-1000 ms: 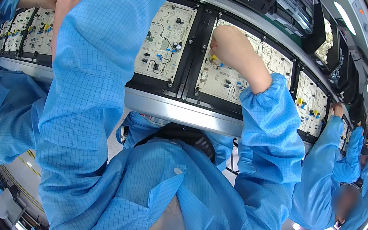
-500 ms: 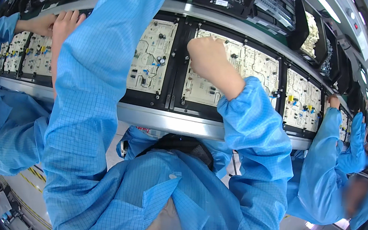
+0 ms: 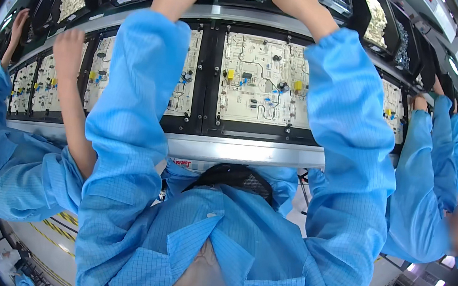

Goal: Assemble electronic components onto a circuit board at a production line.

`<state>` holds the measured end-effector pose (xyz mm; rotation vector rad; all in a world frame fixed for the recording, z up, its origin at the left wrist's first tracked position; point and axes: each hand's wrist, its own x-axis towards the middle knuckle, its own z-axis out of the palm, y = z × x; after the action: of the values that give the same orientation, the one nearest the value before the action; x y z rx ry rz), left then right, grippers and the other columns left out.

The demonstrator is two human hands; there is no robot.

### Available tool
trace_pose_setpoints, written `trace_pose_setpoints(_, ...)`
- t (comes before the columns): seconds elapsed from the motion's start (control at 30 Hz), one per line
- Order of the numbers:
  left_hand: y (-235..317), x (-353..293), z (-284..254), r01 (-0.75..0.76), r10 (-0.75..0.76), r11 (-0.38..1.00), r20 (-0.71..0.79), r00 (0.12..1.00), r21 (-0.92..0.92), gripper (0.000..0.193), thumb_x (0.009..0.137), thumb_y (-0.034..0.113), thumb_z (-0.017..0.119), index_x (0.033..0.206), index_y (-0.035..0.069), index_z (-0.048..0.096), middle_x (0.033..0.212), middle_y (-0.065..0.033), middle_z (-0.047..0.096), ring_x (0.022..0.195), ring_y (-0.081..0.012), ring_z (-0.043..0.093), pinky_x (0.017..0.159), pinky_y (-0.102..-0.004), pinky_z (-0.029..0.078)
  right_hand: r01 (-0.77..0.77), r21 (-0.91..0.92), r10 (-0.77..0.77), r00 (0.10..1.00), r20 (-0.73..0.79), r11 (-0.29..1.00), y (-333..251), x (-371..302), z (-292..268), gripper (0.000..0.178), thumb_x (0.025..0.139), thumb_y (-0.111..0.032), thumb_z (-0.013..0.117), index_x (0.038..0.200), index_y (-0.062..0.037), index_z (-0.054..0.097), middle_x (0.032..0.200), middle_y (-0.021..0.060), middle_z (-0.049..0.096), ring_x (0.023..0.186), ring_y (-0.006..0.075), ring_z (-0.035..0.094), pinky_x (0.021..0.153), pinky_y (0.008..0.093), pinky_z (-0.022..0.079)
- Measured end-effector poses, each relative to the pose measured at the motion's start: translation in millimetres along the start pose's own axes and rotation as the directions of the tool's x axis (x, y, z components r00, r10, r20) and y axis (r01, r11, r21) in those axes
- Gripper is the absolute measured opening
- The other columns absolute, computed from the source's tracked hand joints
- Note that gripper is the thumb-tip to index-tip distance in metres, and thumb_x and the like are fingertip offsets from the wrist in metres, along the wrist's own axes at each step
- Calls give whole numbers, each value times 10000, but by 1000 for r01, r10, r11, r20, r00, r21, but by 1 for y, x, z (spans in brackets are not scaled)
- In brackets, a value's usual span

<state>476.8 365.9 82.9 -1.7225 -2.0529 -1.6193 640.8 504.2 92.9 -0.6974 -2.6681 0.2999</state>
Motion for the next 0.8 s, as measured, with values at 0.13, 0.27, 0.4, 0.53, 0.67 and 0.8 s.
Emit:
trace_pose_setpoints(0.13,6,-32,9,-554,501,762,-236,833,-335,112,801,78,651,891,11,654,826,-148,650,759,-249,651,676,-319,508,157,-153,-169,983,-69,976,7,22,32,83,751,-42,534,777,13,591,752,239,612,790,400,608,711,468,481)
trace_pose_setpoints(0.27,49,-67,-5,70,-16,973,238,971,-219,196,789,-10,643,982,27,635,925,-125,645,814,-211,656,719,-298,525,131,-209,-159,979,-126,969,33,26,53,109,762,-63,521,734,9,598,740,232,616,770,400,610,705,476,488)
trace_pose_setpoints(0.4,65,-99,-15,320,-177,887,394,902,-334,247,793,-11,647,1033,34,607,948,-92,667,823,-171,656,720,-273,527,135,-190,-166,974,-157,972,50,29,64,122,760,-81,533,692,-4,599,716,222,614,739,400,610,685,480,490)
trace_pose_setpoints(0.53,68,-142,-9,337,-185,889,430,884,-311,266,776,-17,676,1030,30,613,914,-83,675,777,-154,654,705,-261,534,167,-201,-197,971,-137,965,42,46,70,113,764,-88,533,712,-7,592,743,217,612,757,388,609,697,475,489)
trace_pose_setpoints(0.67,70,-168,11,418,-226,863,524,821,-283,214,750,-10,707,954,16,648,914,-114,660,777,-194,659,699,-284,546,122,-146,-175,880,-442,982,18,57,19,83,765,-94,542,792,-24,579,800,200,599,828,363,595,730,447,481)
trace_pose_setpoints(0.8,66,-176,23,342,-159,903,537,828,-260,179,783,-25,681,958,0,656,914,-89,661,836,-166,661,735,-261,552,-137,-195,-8,799,-601,971,89,60,3,113,746,-72,538,833,-18,586,823,228,591,839,398,587,728,480,485)
